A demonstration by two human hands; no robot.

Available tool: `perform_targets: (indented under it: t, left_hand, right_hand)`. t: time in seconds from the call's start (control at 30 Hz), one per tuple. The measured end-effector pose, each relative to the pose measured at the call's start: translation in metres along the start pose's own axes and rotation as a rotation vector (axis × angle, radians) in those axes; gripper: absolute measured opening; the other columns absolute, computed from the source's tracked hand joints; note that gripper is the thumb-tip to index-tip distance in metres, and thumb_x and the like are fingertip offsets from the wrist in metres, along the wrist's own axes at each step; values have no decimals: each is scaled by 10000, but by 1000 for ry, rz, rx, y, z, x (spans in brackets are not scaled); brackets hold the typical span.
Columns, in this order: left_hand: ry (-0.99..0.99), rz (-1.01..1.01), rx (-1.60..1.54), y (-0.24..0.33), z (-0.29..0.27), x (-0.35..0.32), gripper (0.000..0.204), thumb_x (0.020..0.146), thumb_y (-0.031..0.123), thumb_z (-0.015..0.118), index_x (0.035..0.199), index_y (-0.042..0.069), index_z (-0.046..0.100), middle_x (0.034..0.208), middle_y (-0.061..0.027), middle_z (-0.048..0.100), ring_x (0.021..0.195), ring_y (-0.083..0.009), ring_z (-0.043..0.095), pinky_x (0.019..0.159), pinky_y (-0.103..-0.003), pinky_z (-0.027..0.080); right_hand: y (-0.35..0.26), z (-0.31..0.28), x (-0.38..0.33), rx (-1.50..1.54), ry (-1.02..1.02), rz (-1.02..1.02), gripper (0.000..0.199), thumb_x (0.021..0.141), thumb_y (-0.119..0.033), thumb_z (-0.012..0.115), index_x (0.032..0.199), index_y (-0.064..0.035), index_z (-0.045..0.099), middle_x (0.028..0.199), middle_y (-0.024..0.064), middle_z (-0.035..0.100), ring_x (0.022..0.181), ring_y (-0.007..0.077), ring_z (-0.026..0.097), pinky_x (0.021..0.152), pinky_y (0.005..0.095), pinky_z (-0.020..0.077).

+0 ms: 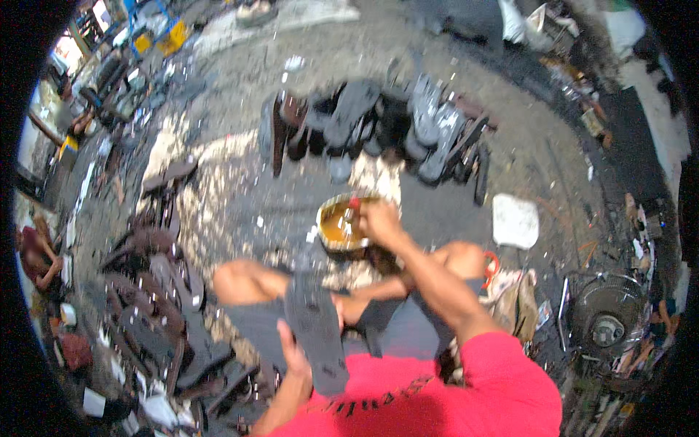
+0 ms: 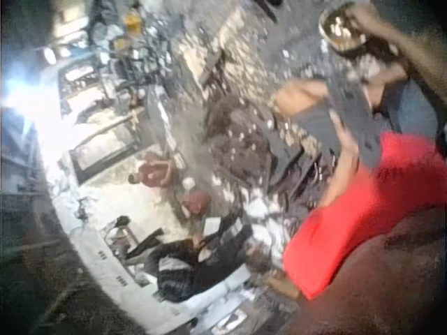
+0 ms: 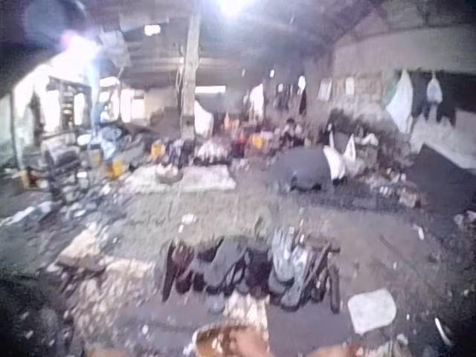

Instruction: The person sits on the floor and repeatedly applies a brown adhesive to the soles of black sandals using a brush. They dip the brush into a container of glue and spread it evenly across each sandal sole, then place the treated sandals aside.

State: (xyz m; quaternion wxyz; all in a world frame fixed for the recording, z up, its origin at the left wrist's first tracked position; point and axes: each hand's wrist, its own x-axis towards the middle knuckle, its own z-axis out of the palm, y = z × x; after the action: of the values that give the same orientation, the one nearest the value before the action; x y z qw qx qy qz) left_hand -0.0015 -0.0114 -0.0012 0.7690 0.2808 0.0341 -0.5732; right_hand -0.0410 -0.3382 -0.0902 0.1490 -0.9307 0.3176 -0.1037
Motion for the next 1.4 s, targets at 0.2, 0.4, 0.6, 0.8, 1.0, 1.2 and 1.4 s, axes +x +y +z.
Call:
perform_targets:
  t: [0.2, 0.4, 0.6, 0.8, 1.0, 1.2, 1.4]
  left_hand:
    - [81, -52, 215, -12, -24, 13, 955, 897, 803, 483, 1419, 3, 498, 1238, -132, 666, 1025, -254, 662, 875, -370, 542]
    - [120, 180, 180, 30, -22, 105, 806, 908, 734, 579, 1332, 49, 559, 1175, -83, 663, 1009, -230, 649, 871, -388, 537]
    - [-23, 303, 58, 26, 33, 158, 702, 973, 644, 568, 1360, 59, 545, 1252, -59, 636, 1093, -225, 622, 973, -399, 510]
    - [-65, 283, 43, 39, 34, 155, 759, 983, 660, 526, 1450, 63, 486, 1308, -90, 621, 1105, -252, 626, 973, -419, 518]
    - [-493, 53, -184, 58, 56, 155, 687, 1011, 624, 491, 1417, 71, 520, 1288, -120, 648, 1116, -292, 649, 990, -473, 531]
    - [-426, -151, -930, 42, 95, 135, 342, 1093, 332, 446, 1260, 75, 598, 1259, -92, 642, 1200, -225, 579, 1138, -376, 398]
    - [-123, -123, 8, 68, 38, 166, 864, 896, 737, 575, 1371, 16, 555, 1267, -263, 620, 1109, -392, 642, 958, -540, 543]
  right_hand:
    - [31, -39, -23, 734, 476, -127, 242, 873, -239, 820, 1065, -101, 767, 1039, 90, 731, 935, 247, 624, 768, 402, 451]
    - [41, -124, -60, 13, 167, 117, 274, 940, -352, 696, 1118, -155, 764, 1014, 98, 722, 931, 312, 604, 805, 462, 441]
    - [-97, -126, -70, 900, -57, 189, 518, 1006, -459, 627, 1205, 14, 689, 1173, 210, 711, 1100, 268, 667, 991, 378, 485]
    - [-122, -99, -62, 1058, 31, 83, 381, 1043, -335, 573, 1240, -24, 672, 1162, 167, 703, 1097, 270, 655, 965, 376, 490]
    - [-130, -111, -74, 784, 81, -288, 321, 988, -199, 656, 1261, -29, 669, 1274, 153, 671, 1225, 279, 617, 1070, 392, 454]
    - [-114, -127, -14, 688, 367, -626, 232, 899, 7, 724, 1129, -9, 702, 1078, 145, 712, 990, 274, 680, 844, 362, 522]
    - [-119, -104, -98, 1290, -180, -306, 238, 989, -145, 694, 1205, -46, 707, 1160, 79, 729, 1079, 178, 658, 972, 366, 512]
